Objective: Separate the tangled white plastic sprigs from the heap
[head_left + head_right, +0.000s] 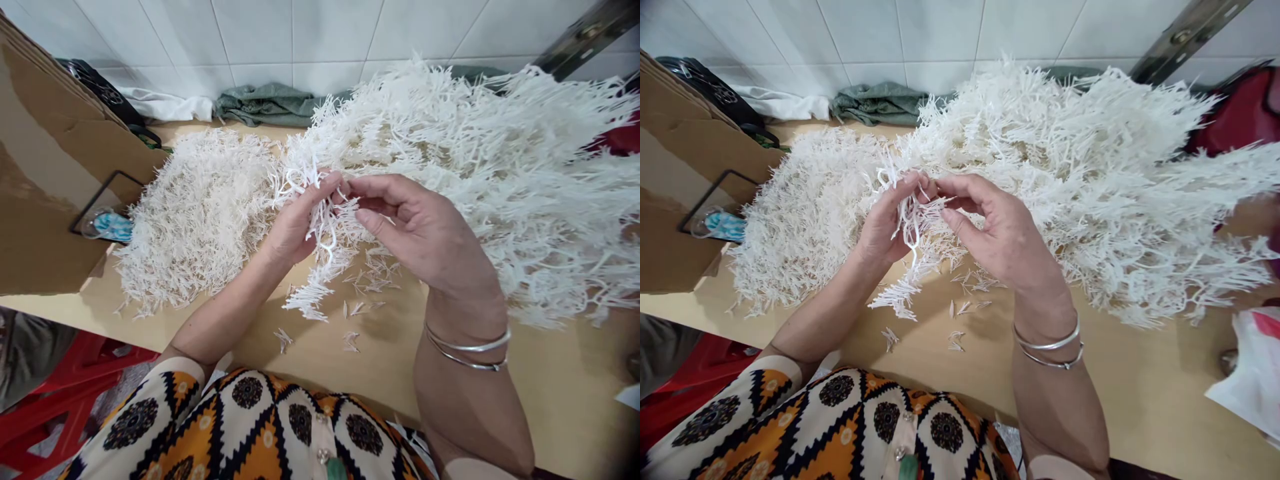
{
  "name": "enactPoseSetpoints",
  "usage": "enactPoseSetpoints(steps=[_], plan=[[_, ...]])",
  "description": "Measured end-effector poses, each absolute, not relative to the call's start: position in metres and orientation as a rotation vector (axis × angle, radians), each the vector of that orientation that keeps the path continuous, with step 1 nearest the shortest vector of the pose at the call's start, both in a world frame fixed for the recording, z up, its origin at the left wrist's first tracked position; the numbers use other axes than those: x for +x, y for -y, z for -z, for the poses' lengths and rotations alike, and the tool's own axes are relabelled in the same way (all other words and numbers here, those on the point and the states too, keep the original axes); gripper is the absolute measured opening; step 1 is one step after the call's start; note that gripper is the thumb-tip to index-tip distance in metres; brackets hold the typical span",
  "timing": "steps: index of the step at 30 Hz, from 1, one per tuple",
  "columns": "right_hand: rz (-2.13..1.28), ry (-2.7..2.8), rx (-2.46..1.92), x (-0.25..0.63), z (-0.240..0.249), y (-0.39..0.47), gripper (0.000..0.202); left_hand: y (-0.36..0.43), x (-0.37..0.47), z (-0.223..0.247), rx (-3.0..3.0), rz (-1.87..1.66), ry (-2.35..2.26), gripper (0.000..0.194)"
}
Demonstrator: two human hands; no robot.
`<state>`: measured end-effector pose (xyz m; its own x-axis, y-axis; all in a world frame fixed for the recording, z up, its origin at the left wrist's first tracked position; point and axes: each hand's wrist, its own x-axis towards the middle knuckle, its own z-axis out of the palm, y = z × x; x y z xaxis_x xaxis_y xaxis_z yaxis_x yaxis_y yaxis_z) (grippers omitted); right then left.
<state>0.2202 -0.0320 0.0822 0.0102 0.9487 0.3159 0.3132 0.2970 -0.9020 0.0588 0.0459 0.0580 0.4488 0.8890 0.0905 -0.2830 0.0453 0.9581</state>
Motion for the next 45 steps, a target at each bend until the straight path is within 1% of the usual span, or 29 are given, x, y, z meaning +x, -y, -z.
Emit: enactPoseSetpoints(steps=[4, 7, 11, 12, 15, 19, 23, 27, 29, 30, 34, 38, 39, 43, 45], plan=[[-0.716, 1.410, -1.259, 0.214, -0.080, 0.029, 0.021, -0.047, 0.059, -0.055, 1.199, -0.967, -0.629, 0.050], [-0.652, 1.449, -1.250, 0.210, -0.082, 0.030, 0.018, -0.046, 0.059, -0.055, 1.250, -0.959, -0.632, 0.053], [-0.514, 1.441, -1.319, 0.206, -0.081, 0.031, 0.005, -0.045, 0.059, -0.056, 1.259, -0.990, -0.633, 0.054], [-0.487, 1.418, -1.326, 0.206, -0.079, 0.030, 0.004, -0.045, 0.059, -0.056, 1.248, -0.992, -0.629, 0.055], [-0.441, 1.325, -1.316, 0.205, -0.065, 0.023, 0.011, -0.045, 0.062, -0.056, 1.251, -0.985, -0.644, 0.057], [-0.479, 1.174, -1.297, 0.197, -0.044, 0.010, 0.017, -0.043, 0.069, -0.059, 1.167, -0.997, -0.695, 0.052], [-0.623, 1.001, -1.328, 0.194, -0.033, 0.003, 0.012, -0.035, 0.072, -0.068, 0.850, -0.970, -0.670, 0.041], [-0.549, 0.843, -1.396, 0.214, -0.033, -0.001, 0.011, -0.027, 0.068, -0.078, 0.694, -0.917, -0.597, 0.034], [-0.560, 0.891, -1.394, 0.224, -0.037, 0.001, 0.007, -0.026, 0.066, -0.081, 0.655, -0.927, -0.589, 0.034], [-0.576, 0.954, -1.385, 0.227, -0.041, 0.004, 0.007, -0.027, 0.066, -0.081, 0.639, -0.939, -0.591, 0.035], [-0.588, 1.302, -1.365, 0.227, -0.065, 0.020, 0.026, -0.032, 0.068, -0.082, 0.615, -1.003, -0.604, 0.039], [-0.570, 1.636, -1.309, 0.218, -0.081, 0.031, 0.047, -0.033, 0.070, -0.081, 0.587, -1.038, -0.631, 0.038], [-0.526, 1.691, -1.323, 0.217, -0.081, 0.032, 0.046, -0.032, 0.071, -0.081, 0.571, -1.032, -0.637, 0.038], [-0.353, 1.720, -1.346, 0.213, -0.077, 0.029, 0.020, -0.030, 0.072, -0.079, 0.486, -0.997, -0.663, 0.038], [-0.305, 1.690, -1.324, 0.211, -0.076, 0.028, 0.016, -0.030, 0.072, -0.079, 0.442, -0.992, -0.662, 0.036]])
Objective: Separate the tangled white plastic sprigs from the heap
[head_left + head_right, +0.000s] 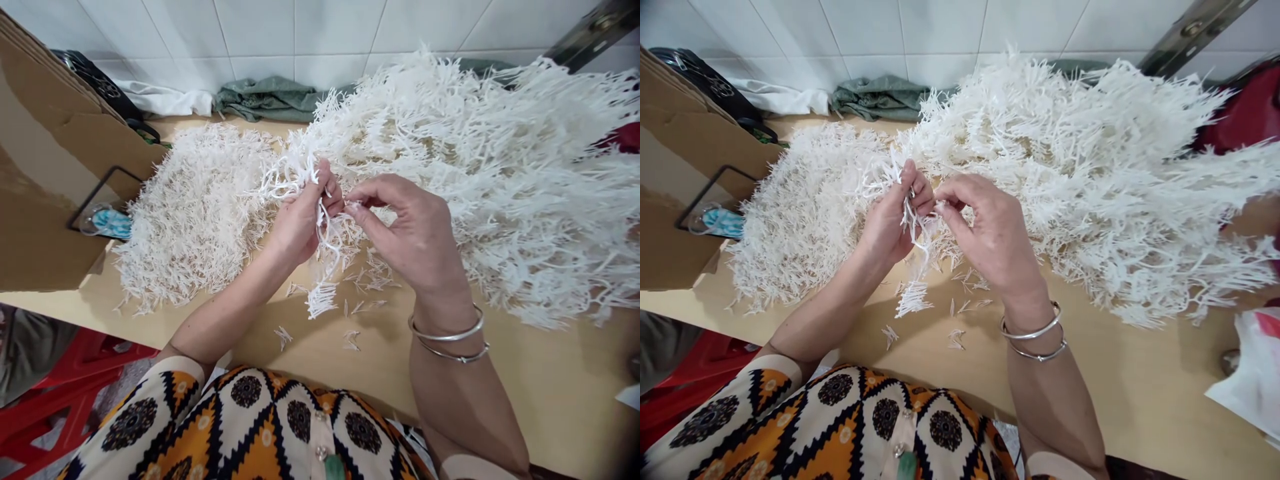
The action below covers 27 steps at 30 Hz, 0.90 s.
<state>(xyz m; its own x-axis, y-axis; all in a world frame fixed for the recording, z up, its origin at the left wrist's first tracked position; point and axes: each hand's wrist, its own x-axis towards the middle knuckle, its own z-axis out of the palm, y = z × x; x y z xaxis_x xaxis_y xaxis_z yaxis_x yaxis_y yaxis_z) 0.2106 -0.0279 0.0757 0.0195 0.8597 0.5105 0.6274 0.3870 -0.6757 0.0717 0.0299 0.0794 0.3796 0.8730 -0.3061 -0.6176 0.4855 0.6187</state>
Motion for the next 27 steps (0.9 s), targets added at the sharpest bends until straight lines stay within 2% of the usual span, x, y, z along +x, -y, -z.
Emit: enactPoseSetpoints(steps=[4, 13, 20, 23, 26, 27], plan=[[-0.153, 1.593, -1.345, 0.202, -0.072, 0.024, 0.013, -0.029, 0.071, -0.084, 0.444, -0.925, -0.606, 0.033], [0.062, 1.140, -1.578, 0.239, -0.042, 0.003, 0.018, -0.017, 0.067, -0.092, 0.531, -0.826, -0.653, 0.045], [-0.239, 1.451, -1.444, 0.235, -0.071, 0.022, 0.024, -0.023, 0.067, -0.091, 0.602, -0.928, -0.663, 0.045], [-0.354, 1.607, -1.349, 0.232, -0.085, 0.032, 0.032, -0.026, 0.066, -0.088, 0.658, -0.980, -0.654, 0.042], [-0.438, 1.769, -1.297, 0.231, -0.090, 0.037, 0.051, -0.027, 0.066, -0.087, 0.713, -1.007, -0.663, 0.042], [-0.442, 1.786, -1.308, 0.230, -0.089, 0.037, 0.048, -0.026, 0.066, -0.087, 0.733, -1.009, -0.657, 0.043]])
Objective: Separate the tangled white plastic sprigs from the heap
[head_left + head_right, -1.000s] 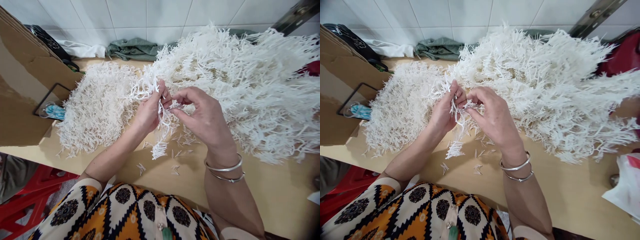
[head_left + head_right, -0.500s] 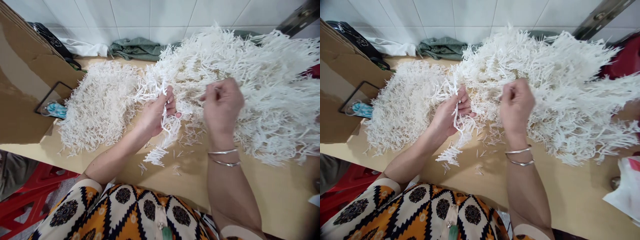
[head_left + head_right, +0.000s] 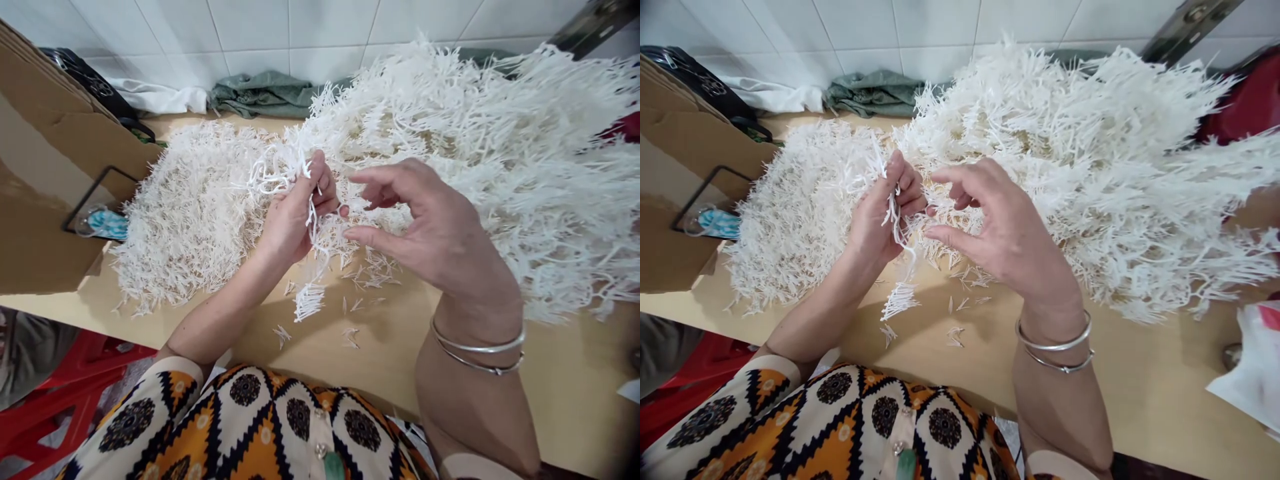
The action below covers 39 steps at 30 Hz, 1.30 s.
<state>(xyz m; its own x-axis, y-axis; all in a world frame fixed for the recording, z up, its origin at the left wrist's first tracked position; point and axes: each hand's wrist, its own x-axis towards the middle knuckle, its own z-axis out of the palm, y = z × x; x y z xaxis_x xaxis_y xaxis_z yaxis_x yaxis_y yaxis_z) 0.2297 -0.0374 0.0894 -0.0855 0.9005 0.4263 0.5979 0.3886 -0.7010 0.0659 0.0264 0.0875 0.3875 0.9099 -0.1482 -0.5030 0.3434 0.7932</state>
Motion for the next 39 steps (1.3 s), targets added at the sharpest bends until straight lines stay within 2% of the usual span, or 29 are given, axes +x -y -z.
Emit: enactPoseSetpoints(steps=[3, 5, 11, 16, 20, 24, 28, 33, 37, 39], plan=[[-0.455, 1.758, -1.330, 0.226, -0.085, 0.035, 0.018, -0.025, 0.066, -0.089, 0.765, -1.010, -0.587, 0.043], [-0.479, 1.718, -1.309, 0.225, -0.083, 0.034, 0.008, -0.023, 0.066, -0.090, 0.770, -1.016, -0.524, 0.043], [-0.345, 1.503, -1.331, 0.216, -0.078, 0.028, 0.014, -0.022, 0.067, -0.091, 0.717, -0.915, -0.566, 0.044], [-0.165, 1.384, -1.438, 0.208, -0.052, 0.009, 0.016, -0.020, 0.071, -0.085, 0.655, -0.952, -0.631, 0.043], [-0.062, 1.165, -1.468, 0.230, -0.036, -0.001, 0.015, -0.014, 0.069, -0.089, 0.632, -0.852, -0.667, 0.043], [-0.202, 1.164, -1.424, 0.248, -0.041, 0.004, 0.002, -0.012, 0.068, -0.095, 0.545, -0.857, -0.661, 0.043], [-0.319, 1.381, -1.419, 0.240, -0.063, 0.018, 0.021, -0.016, 0.069, -0.095, 0.544, -0.894, -0.680, 0.042], [-0.447, 1.615, -1.348, 0.230, -0.084, 0.030, 0.029, -0.019, 0.070, -0.090, 0.630, -0.926, -0.717, 0.040], [-0.596, 1.613, -1.328, 0.221, -0.082, 0.029, 0.006, -0.017, 0.071, -0.088, 0.649, -0.934, -0.695, 0.043], [-0.528, 1.578, -1.363, 0.217, -0.075, 0.025, 0.010, -0.016, 0.072, -0.089, 0.635, -0.927, -0.700, 0.043]])
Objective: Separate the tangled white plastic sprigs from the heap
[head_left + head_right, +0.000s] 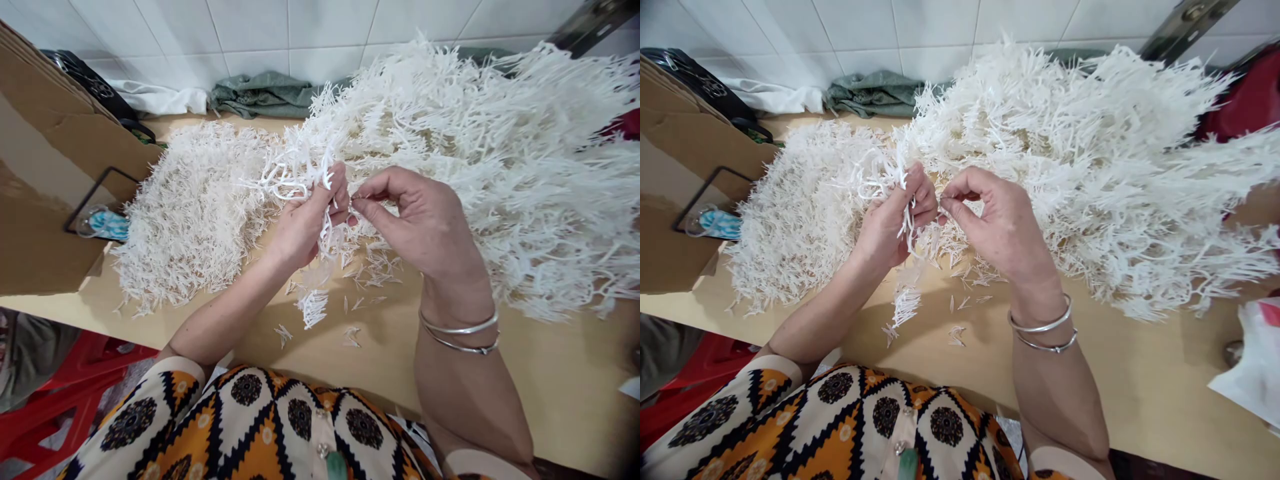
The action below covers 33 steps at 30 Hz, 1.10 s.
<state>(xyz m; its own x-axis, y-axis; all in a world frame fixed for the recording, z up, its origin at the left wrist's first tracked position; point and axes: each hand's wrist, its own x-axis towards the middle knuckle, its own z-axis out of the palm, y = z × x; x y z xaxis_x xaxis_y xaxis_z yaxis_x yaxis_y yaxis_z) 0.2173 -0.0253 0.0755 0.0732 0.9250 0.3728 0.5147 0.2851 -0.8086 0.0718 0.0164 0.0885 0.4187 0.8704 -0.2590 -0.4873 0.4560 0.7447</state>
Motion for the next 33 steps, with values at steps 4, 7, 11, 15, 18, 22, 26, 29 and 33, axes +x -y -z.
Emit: enactPoseSetpoints(steps=[4, 7, 11, 15, 18, 22, 26, 29, 33], plan=[[-0.159, 1.364, -1.503, 0.225, -0.056, 0.013, 0.013, -0.015, 0.069, -0.093, 0.592, -0.876, -0.700, 0.042], [-0.019, 1.229, -1.543, 0.241, -0.049, 0.009, 0.016, -0.016, 0.065, -0.096, 0.612, -0.835, -0.676, 0.042], [-0.122, 1.334, -1.498, 0.247, -0.058, 0.015, 0.020, -0.022, 0.063, -0.096, 0.600, -0.911, -0.609, 0.040], [-0.148, 1.438, -1.525, 0.236, -0.072, 0.024, 0.017, -0.030, 0.062, -0.095, 0.490, -1.027, -0.544, 0.038], [-0.182, 1.475, -1.522, 0.230, -0.083, 0.030, 0.015, -0.033, 0.059, -0.096, 0.442, -1.044, -0.504, 0.039], [-0.346, 1.518, -1.453, 0.223, -0.094, 0.038, 0.010, -0.034, 0.056, -0.094, 0.410, -1.046, -0.459, 0.038], [-0.624, 1.453, -1.385, 0.206, -0.087, 0.039, 0.024, -0.034, 0.059, -0.086, 0.484, -1.112, -0.601, 0.034], [-0.660, 1.358, -1.380, 0.194, -0.076, 0.033, 0.027, -0.035, 0.063, -0.080, 0.537, -1.132, -0.517, 0.032], [-0.604, 1.339, -1.388, 0.191, -0.073, 0.027, 0.010, -0.039, 0.063, -0.077, 0.628, -1.129, -0.419, 0.031]])
